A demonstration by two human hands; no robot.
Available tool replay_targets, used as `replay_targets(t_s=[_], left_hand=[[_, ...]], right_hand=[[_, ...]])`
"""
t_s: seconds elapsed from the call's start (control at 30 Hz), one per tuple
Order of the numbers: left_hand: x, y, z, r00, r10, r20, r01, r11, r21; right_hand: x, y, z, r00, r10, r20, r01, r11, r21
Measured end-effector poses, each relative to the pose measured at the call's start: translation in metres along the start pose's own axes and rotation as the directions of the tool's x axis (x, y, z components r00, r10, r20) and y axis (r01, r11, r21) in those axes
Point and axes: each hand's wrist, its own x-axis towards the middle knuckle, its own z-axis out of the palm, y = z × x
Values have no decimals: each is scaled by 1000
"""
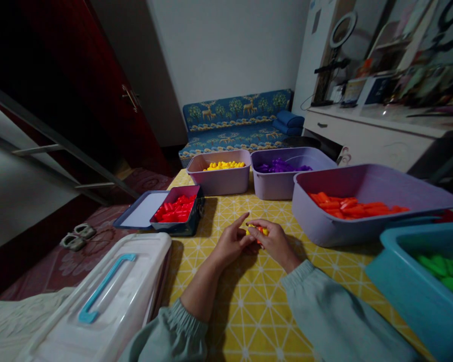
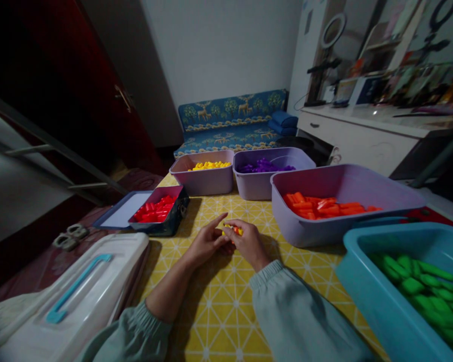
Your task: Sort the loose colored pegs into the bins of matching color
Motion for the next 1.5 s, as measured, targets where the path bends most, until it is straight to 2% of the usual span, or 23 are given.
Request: replay_targets(t_s=[0.1,0.2,0.27,0.37,0.5,0.63,0.9,1.0,1.1,1.17,1.27,1.3,1.33,1.37,1.4,1.43,1.47,1.5], left_hand=[[1,-2,-3,997,45,-65,-39,995,88],[3,-3,-5,971,161,-178,-129,976,178],[5,-2,-6,952,207,-225,-166,968,189],[6,0,-7,937,217,-275,-177,970,165],[7,2,-9,911,224,-345,-179,971,158],[8,0,-11,904,249,-349,-178,959,222],[11,-10,-13,919,173,-355,-114,977,180],[12,-11,-13,914,168,-370,-100,975,196],[11,-9,-14,906,200,-374,-113,963,244],[11,-7,-14,904,223,-364,-125,953,275],[11,-7,-15,904,239,-355,-125,941,316],[11,-8,-14,904,238,-356,-119,938,326],[11,-9,-14,904,232,-358,-110,937,330],[12,-10,-14,907,222,-358,-99,938,331],[12,-11,-13,911,211,-356,-90,940,328],[13,-11,-13,915,201,-351,-82,942,326],[13,-12,-13,917,196,-346,-78,942,326],[13,-12,-13,918,197,-344,-78,941,330]], right_hand=[[-2,-3,1,998,59,24,-59,998,5],[-4,-6,2,986,161,49,-164,985,56],[-4,-5,3,981,185,55,-189,978,86],[-4,-1,4,977,199,77,-206,974,96],[-4,3,4,989,125,81,-123,992,-26],[-5,1,3,995,54,89,-42,990,-132],[-1,6,3,999,-36,36,40,989,-144],[-1,1,4,998,-52,46,60,982,-182],[-2,-17,2,978,24,207,27,971,-238],[4,-33,1,928,63,366,47,957,-285],[33,-63,0,840,62,540,170,913,-370],[49,-73,1,829,71,555,186,900,-394],[66,-82,3,837,70,543,180,902,-393],[84,-91,5,871,54,488,145,921,-361],[101,-98,8,926,33,375,84,953,-290],[115,-104,11,977,0,212,35,986,-165],[126,-107,14,998,-12,64,14,999,-37],[132,-108,18,999,0,-54,5,997,82]])
